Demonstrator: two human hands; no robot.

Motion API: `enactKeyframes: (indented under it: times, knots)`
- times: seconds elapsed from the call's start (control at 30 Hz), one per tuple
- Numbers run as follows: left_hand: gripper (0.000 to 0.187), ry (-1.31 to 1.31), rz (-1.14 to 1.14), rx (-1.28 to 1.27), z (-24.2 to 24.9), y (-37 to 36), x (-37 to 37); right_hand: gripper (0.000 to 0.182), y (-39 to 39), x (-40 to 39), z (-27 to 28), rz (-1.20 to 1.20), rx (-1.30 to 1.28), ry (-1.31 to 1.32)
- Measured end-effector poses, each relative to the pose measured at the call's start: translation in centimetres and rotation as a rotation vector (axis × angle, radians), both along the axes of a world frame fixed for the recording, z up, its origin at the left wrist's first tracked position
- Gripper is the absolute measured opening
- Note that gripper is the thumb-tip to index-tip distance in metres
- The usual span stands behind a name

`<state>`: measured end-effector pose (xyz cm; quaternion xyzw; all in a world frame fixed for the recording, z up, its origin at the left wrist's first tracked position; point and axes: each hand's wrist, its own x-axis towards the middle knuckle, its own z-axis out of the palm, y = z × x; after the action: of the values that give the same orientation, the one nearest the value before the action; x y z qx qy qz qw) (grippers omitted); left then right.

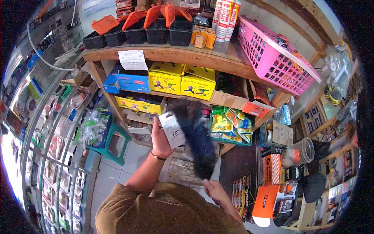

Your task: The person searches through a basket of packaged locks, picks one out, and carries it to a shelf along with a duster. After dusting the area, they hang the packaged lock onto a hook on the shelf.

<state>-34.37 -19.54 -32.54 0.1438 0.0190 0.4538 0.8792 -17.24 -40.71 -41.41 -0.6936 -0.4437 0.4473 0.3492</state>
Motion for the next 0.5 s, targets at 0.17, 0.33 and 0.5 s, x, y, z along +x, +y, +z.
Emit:
enactKeyframes:
  times: [0.17,0.33,0.5]
  knots:
    - [0.063,-0.116,-0.042,0.184,-0.6,1.9,-2.2,0.046,2.0,-1.9,-0.4,0.154,-0.073,-0.067]
    - [0.058,-0.051,-0.028,0.077,-1.3,4.1,-3.4,0.043,3.2,-3.8,0.9,0.355,-0.041,-0.21]
    - [0.052,-0.377,-0.154,0.08,0.5,5.7,-3.8,0.044,3.9,-4.9,2.4,-0.1,-0.207,0.046]
